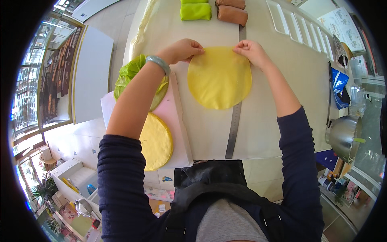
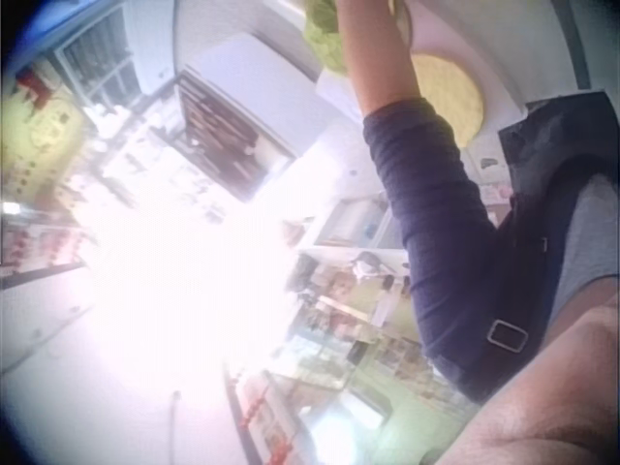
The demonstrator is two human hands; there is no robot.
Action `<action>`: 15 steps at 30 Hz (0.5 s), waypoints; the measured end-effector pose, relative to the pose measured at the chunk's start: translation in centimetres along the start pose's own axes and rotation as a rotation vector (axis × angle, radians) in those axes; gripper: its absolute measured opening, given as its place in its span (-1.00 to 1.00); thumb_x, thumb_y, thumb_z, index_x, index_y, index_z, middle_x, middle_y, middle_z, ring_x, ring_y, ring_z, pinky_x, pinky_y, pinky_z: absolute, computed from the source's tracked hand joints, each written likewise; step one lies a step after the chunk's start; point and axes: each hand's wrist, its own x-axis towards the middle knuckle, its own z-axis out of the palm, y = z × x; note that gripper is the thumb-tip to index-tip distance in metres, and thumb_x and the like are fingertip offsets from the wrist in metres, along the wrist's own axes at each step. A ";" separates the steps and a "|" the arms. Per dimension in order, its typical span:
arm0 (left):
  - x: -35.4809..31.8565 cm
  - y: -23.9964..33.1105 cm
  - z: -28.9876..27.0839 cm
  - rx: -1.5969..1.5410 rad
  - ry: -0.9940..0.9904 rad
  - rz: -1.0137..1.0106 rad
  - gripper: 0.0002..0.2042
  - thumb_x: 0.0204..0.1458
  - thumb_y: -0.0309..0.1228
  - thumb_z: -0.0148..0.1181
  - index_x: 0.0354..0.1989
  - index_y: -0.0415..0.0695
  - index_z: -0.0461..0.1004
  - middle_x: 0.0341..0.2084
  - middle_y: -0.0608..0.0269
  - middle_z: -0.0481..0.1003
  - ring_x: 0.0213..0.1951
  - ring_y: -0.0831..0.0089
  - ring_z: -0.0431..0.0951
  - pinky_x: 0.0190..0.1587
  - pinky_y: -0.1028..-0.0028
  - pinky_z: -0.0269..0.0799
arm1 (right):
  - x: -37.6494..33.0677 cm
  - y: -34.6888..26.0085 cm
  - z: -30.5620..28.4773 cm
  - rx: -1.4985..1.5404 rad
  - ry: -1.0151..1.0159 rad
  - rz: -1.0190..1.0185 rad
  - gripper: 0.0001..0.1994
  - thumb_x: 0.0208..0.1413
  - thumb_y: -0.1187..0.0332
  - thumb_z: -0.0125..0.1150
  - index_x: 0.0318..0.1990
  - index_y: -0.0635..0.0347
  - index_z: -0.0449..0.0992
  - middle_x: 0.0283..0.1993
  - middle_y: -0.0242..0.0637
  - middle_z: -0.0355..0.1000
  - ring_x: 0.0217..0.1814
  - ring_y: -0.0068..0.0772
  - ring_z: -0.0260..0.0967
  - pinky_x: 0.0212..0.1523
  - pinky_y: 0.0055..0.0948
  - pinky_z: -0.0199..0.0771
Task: The person pipes cream onto green crepes, adds chocolate chips, and rolls them into cylinders. They then separate and stack yellow crepes, pipe cream onto them, and prepare to roll them.
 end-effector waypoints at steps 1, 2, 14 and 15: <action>0.6 0.4 -0.5 0.014 0.021 0.001 -0.75 0.31 -0.19 0.24 -0.04 -0.10 0.60 -0.27 0.46 0.60 -0.22 0.62 0.55 -0.10 0.51 0.54 | 0.8 0.1 -0.3 0.022 0.012 -0.043 -0.81 0.30 0.31 0.34 -0.13 0.28 0.58 -0.22 -0.32 0.66 -0.22 -0.61 0.55 -0.15 -0.51 0.54; 1.1 0.7 -0.6 0.027 0.041 0.002 -0.74 0.31 -0.19 0.24 -0.03 -0.10 0.60 -0.25 0.44 0.61 -0.20 0.61 0.57 -0.07 0.50 0.54 | 1.5 0.2 -0.6 0.003 0.060 0.000 -0.80 0.29 0.32 0.35 -0.12 0.28 0.58 -0.22 -0.31 0.65 -0.22 -0.57 0.56 -0.15 -0.48 0.54; -26.7 -5.3 4.0 0.622 0.361 0.579 -0.84 -0.02 -0.54 0.39 -0.27 -0.11 0.57 -0.24 0.15 0.50 -0.08 0.08 0.52 0.01 0.20 0.46 | -13.7 -6.8 15.8 -0.296 -0.361 -0.748 -0.81 0.09 0.35 0.45 -0.15 0.05 0.62 -0.07 -0.36 0.53 0.11 -0.21 0.43 0.17 -0.20 0.39; -29.2 -6.5 5.6 0.663 0.385 0.491 -0.83 -0.04 -0.52 0.40 -0.28 -0.10 0.56 -0.26 0.14 0.50 -0.07 0.06 0.51 0.00 0.18 0.46 | -14.1 -7.2 17.9 -0.289 -0.533 -0.813 -0.80 0.06 0.36 0.48 -0.16 0.03 0.62 -0.07 -0.40 0.51 0.10 -0.24 0.41 0.18 -0.21 0.36</action>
